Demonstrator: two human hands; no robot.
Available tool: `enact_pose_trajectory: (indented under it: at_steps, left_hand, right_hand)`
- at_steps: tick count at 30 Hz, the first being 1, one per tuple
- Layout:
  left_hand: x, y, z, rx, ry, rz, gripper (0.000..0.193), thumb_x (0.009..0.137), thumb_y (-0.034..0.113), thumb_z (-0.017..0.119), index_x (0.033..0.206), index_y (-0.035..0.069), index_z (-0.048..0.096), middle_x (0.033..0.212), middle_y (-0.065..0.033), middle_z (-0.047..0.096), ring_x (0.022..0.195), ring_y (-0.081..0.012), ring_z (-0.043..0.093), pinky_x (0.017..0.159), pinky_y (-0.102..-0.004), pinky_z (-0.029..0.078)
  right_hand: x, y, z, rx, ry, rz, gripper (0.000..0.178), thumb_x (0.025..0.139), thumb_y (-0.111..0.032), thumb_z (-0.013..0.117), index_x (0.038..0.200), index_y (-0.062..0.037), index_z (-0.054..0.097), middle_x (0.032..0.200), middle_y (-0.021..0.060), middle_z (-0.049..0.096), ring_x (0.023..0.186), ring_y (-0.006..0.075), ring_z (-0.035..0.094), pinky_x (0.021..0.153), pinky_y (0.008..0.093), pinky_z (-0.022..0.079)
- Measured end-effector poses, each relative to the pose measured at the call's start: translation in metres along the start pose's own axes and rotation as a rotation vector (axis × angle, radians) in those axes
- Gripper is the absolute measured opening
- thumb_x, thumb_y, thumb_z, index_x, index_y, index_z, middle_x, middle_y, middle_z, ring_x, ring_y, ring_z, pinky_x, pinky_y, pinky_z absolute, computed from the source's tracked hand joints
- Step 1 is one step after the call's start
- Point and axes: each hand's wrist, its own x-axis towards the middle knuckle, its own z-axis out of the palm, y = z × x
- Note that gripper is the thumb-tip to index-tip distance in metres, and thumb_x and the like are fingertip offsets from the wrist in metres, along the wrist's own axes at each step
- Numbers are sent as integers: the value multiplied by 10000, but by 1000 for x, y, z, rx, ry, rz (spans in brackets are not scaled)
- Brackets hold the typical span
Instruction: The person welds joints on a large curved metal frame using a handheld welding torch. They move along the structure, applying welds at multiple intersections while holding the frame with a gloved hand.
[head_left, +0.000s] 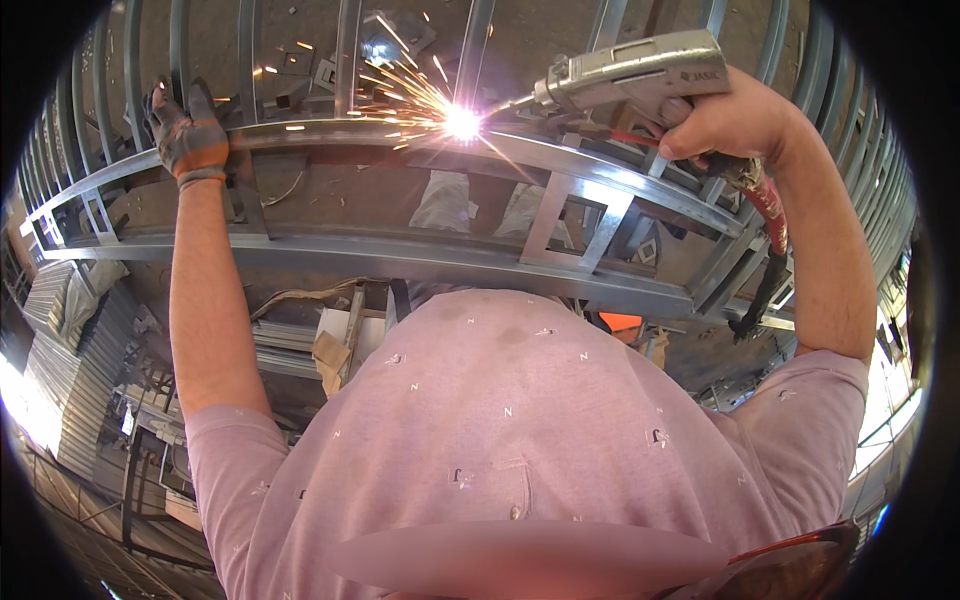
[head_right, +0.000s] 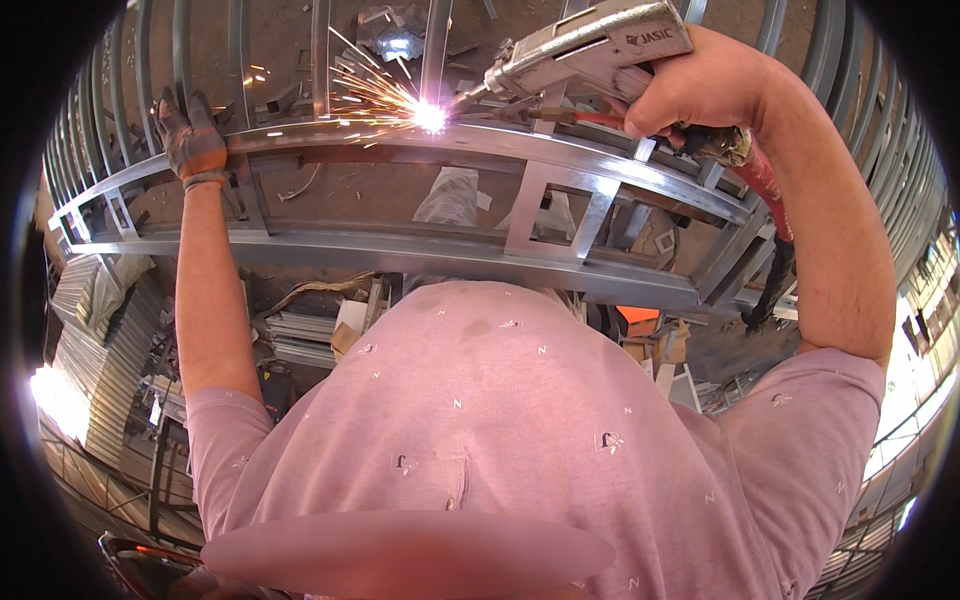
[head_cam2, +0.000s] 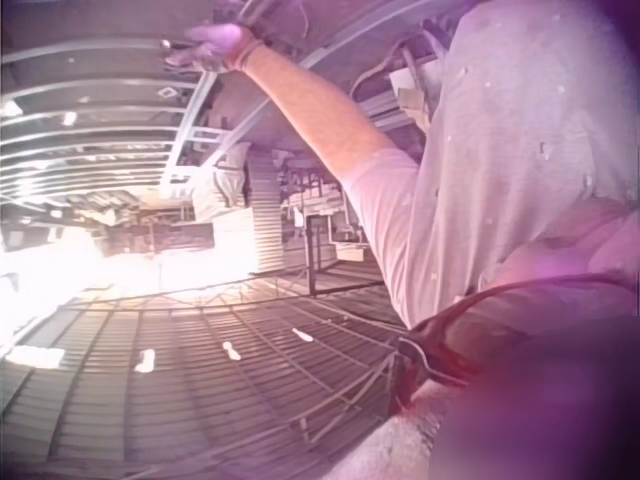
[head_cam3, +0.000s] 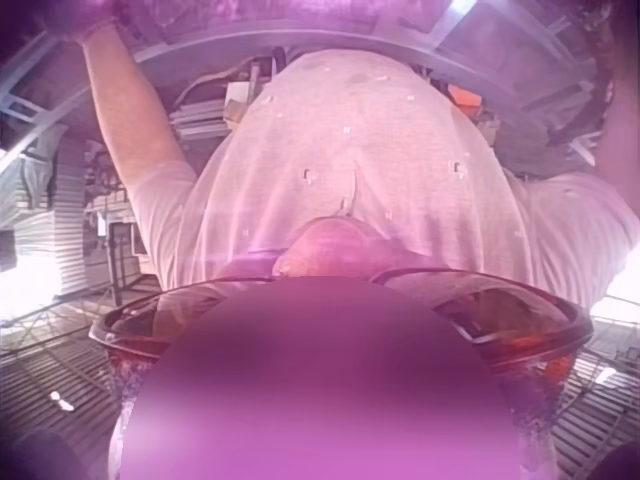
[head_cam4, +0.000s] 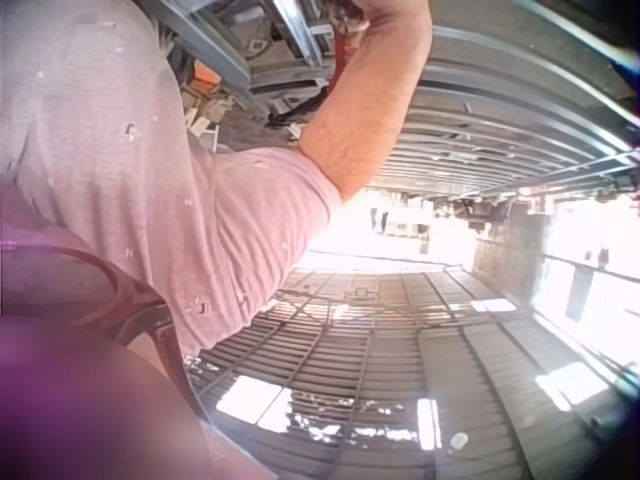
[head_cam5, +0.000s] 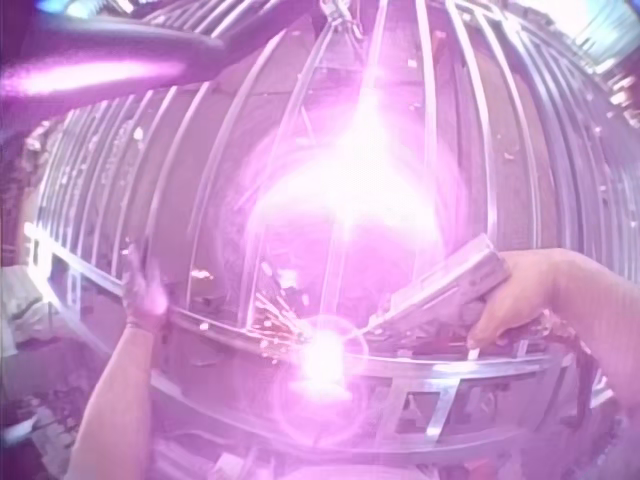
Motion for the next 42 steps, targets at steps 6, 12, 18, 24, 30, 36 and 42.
enact_pose_trajectory:
  at_steps: [6, 12, 18, 24, 30, 36, 42]
  left_hand:
    - [-2, 1, -4, -5, -17, -29, 727, 1067, 524, 613, 1564, 2, 520, 1545, -288, 589, 1415, -484, 576, 1179, -507, 476]
    - [-2, 21, -16, -101, 11, -91, 753, 1062, 558, 600, 1609, 52, 492, 1563, -285, 585, 1394, -492, 587, 1172, -530, 472]
    - [-4, 18, -17, -124, -32, -139, 738, 1065, 561, 594, 1642, 123, 454, 1507, -284, 635, 1342, -518, 621, 1143, -557, 492]
    - [-3, 27, -20, -140, 17, -98, 735, 1066, 567, 590, 1642, 133, 448, 1476, -294, 653, 1348, -520, 622, 1120, -556, 513]
    - [-3, 38, -27, -176, 42, -99, 631, 1085, 445, 642, 1568, 53, 540, 1508, -245, 632, 1373, -463, 607, 1159, -507, 480]
    - [-5, 39, -31, -160, -3, -121, 726, 1053, 512, 643, 1589, 46, 492, 1511, -270, 621, 1367, -497, 607, 1158, -525, 485]
    - [-6, 37, -29, -124, 6, -110, 727, 1055, 516, 633, 1613, 83, 461, 1439, -273, 669, 1306, -513, 640, 1109, -541, 515]
  right_hand:
    - [0, 3, -6, -36, -36, 3, 344, 735, -72, 857, 1056, 24, 778, 872, 80, 730, 644, 156, 651, 555, 324, 540]
    - [-27, -6, -22, 141, 53, -197, 342, 790, -73, 832, 1117, 11, 773, 925, 82, 733, 654, 138, 636, 544, 300, 517]
    - [-18, -46, -11, 168, -8, -282, 440, 852, -62, 864, 1249, 59, 717, 978, 78, 724, 678, 94, 625, 565, 258, 503]
    - [26, -57, 35, 189, -54, -244, 396, 851, -100, 872, 1206, 34, 760, 930, 69, 733, 700, 119, 650, 591, 270, 518]
    - [50, -72, 57, 159, -62, -212, 330, 788, -133, 844, 1081, 8, 786, 857, 62, 721, 698, 139, 649, 612, 315, 536]
    - [65, -66, 57, 196, -138, -216, 319, 798, -119, 858, 1071, 28, 779, 853, 69, 720, 682, 153, 654, 599, 318, 543]
    - [72, -62, 57, 183, -114, -152, 278, 776, -118, 853, 1004, 24, 779, 813, 71, 714, 651, 157, 652, 597, 332, 543]
